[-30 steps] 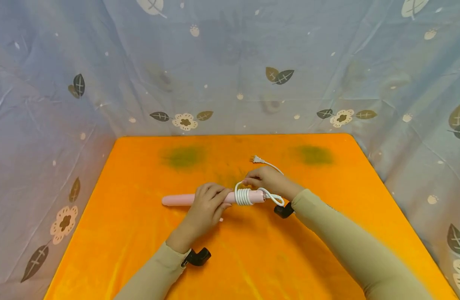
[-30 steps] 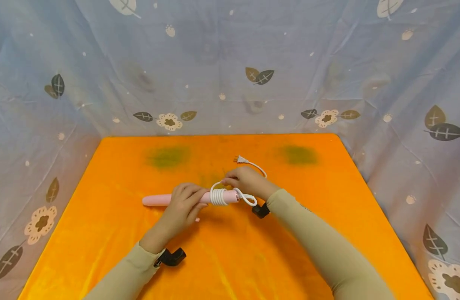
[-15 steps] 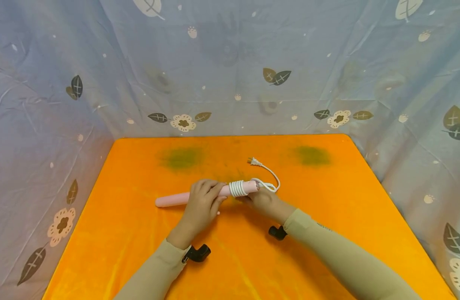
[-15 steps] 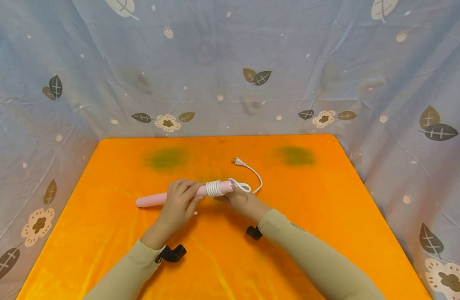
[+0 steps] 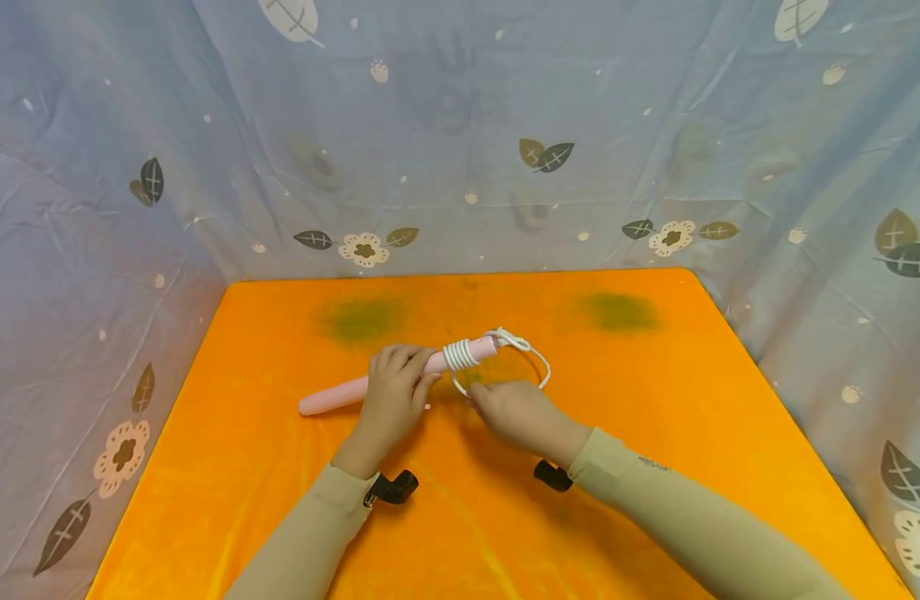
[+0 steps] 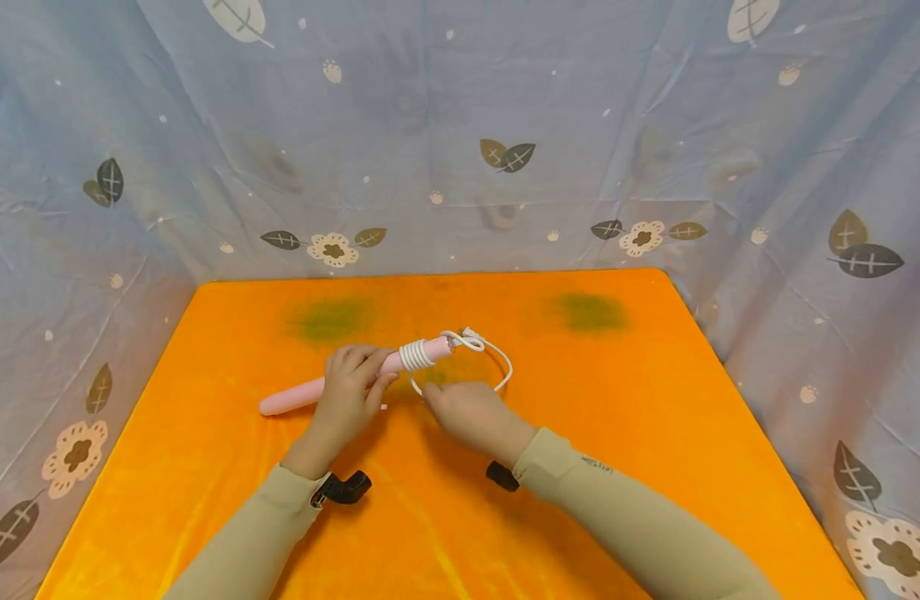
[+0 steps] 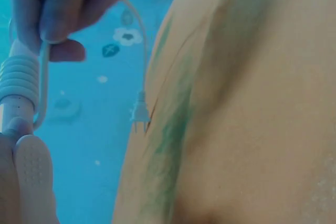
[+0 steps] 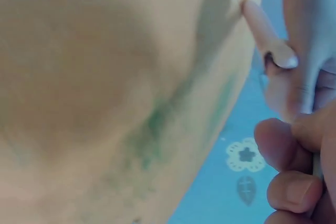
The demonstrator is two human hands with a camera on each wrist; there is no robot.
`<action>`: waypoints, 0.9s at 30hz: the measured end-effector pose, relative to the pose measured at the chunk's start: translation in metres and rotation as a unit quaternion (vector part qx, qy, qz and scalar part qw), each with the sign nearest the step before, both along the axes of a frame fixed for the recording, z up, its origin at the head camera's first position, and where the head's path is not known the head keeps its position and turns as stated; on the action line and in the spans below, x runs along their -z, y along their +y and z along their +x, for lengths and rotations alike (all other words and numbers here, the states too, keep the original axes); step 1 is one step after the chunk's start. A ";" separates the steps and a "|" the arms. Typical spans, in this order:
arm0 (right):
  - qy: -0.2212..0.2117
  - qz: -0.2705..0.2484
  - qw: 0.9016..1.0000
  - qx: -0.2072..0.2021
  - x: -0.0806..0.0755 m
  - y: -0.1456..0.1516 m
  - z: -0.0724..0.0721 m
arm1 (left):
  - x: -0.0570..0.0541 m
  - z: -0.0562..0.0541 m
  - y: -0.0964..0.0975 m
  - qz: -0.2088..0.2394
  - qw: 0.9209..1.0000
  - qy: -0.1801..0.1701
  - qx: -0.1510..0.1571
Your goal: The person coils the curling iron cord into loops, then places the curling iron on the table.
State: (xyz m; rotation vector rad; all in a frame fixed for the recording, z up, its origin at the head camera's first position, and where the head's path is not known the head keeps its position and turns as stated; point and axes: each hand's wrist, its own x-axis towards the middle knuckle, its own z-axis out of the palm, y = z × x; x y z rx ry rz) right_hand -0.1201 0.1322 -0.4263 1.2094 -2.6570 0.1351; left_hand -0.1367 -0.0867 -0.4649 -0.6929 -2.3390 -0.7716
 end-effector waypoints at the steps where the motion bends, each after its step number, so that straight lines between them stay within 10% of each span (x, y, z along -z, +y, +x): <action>1: 0.002 0.007 1.000 0.002 -0.003 0.000 0.000 | 0.001 0.000 0.000 -0.004 1.000 -0.003 0.000; 27: 0.021 0.027 0.999 -0.013 -0.062 -0.004 -0.004 | 0.025 0.006 0.003 -0.103 0.990 -0.091 0.016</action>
